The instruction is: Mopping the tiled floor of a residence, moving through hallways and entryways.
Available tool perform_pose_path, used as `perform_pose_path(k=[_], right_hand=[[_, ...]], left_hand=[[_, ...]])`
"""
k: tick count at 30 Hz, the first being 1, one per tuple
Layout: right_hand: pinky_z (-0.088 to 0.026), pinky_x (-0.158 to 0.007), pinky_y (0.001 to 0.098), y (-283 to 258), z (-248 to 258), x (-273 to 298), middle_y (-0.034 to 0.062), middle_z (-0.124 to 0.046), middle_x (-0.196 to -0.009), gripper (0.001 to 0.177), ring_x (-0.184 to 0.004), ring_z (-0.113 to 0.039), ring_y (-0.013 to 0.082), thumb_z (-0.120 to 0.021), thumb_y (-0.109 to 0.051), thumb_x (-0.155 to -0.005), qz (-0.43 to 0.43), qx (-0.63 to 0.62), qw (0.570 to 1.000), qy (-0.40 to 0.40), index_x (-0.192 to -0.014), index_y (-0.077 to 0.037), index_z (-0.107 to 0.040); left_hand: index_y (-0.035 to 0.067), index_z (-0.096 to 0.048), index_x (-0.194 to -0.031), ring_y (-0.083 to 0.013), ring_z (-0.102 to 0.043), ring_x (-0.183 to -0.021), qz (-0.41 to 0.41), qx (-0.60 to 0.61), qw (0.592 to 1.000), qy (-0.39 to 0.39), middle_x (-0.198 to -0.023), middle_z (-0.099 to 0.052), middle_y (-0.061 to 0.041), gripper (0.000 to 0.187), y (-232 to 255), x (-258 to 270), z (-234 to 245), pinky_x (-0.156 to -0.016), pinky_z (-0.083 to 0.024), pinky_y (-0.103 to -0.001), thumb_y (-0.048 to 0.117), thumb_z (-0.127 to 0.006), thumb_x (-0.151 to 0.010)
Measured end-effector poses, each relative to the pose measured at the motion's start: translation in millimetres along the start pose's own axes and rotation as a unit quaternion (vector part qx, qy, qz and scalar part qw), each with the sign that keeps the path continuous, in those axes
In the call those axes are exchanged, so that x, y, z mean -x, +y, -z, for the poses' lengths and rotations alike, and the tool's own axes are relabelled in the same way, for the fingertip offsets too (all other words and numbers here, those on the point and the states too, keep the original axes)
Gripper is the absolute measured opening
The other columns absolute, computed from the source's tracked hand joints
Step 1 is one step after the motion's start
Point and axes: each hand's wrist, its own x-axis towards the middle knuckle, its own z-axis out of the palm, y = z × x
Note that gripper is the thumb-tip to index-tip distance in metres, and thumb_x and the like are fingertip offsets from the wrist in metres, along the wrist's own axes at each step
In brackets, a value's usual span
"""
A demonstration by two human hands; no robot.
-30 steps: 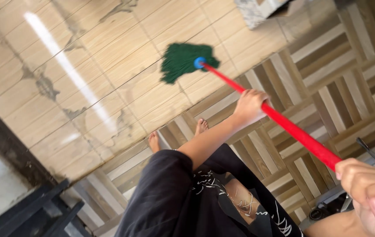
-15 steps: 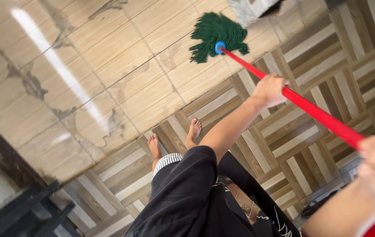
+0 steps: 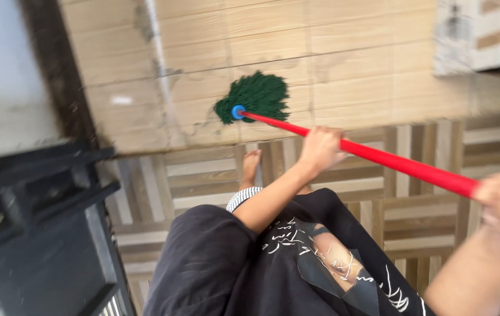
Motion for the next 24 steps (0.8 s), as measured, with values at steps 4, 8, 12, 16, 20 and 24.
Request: perform_pose_path(k=[4,8,12,16,20,24], right_hand=[[-0.036,-0.041,0.0373,30,-225,-126,-0.0009,-0.033,-0.039,0.025,-0.033,-0.028,0.0126,-0.053,-0.010,-0.067,-0.043,-0.123,0.989,-0.067,-0.052,-0.015,-0.035],[-0.026,-0.046,0.0372,75,-335,-139,0.0001,-0.030,-0.044,0.022,-0.039,-0.023,0.0131,-0.055,-0.011,-0.066,-0.079,-0.114,0.985,-0.107,-0.056,-0.011,-0.035],[-0.032,-0.057,0.0406,117,-412,-142,0.0044,-0.030,-0.058,0.025,-0.053,-0.032,0.0211,-0.054,-0.011,-0.072,-0.133,-0.061,0.955,-0.257,-0.063,-0.008,-0.031],[-0.038,-0.062,0.0412,174,-453,-130,0.0078,-0.032,-0.062,0.023,-0.058,-0.037,0.0263,-0.052,-0.008,-0.076,-0.108,-0.044,0.926,-0.359,-0.065,-0.006,-0.031],[-0.043,-0.067,0.0410,181,-454,-134,0.0085,-0.037,-0.063,0.020,-0.060,-0.041,0.0270,-0.051,-0.006,-0.079,-0.097,-0.061,0.927,-0.358,-0.067,-0.006,-0.035],[-0.045,-0.071,0.0408,157,-414,-128,0.0080,-0.041,-0.064,0.022,-0.062,-0.043,0.0263,-0.053,-0.007,-0.085,-0.105,-0.055,0.949,-0.291,-0.069,-0.005,-0.037]], left_hand=[[0.015,-0.067,-0.085,-0.0277,-0.067,-0.091,0.085,-0.038,0.986,0.135,-0.084,-0.069,-0.004,0.013,-96,74,58,-0.086,-0.047,-0.045,0.022,-0.077,-0.082],[0.013,-0.066,-0.086,-0.0281,-0.065,-0.091,0.096,-0.064,0.970,0.215,-0.089,-0.070,-0.005,0.011,-163,139,138,-0.083,-0.044,-0.045,0.019,-0.074,-0.081],[0.010,-0.064,-0.094,-0.0279,-0.065,-0.093,0.119,-0.148,0.937,0.292,-0.091,-0.068,-0.006,0.009,-236,201,180,-0.088,-0.045,-0.046,0.014,-0.068,-0.088],[0.010,-0.062,-0.089,-0.0288,-0.064,-0.092,0.185,-0.195,0.899,0.346,-0.090,-0.067,-0.008,0.012,-298,237,198,-0.087,-0.047,-0.046,0.015,-0.066,-0.099],[0.011,-0.061,-0.084,-0.0287,-0.064,-0.090,0.229,-0.186,0.898,0.326,-0.087,-0.068,-0.006,0.015,-300,232,204,-0.088,-0.047,-0.046,0.015,-0.067,-0.097],[0.013,-0.061,-0.088,-0.0276,-0.064,-0.096,0.194,-0.165,0.918,0.303,-0.091,-0.067,-0.003,0.007,-281,205,173,-0.092,-0.043,-0.049,0.013,-0.067,-0.092]])
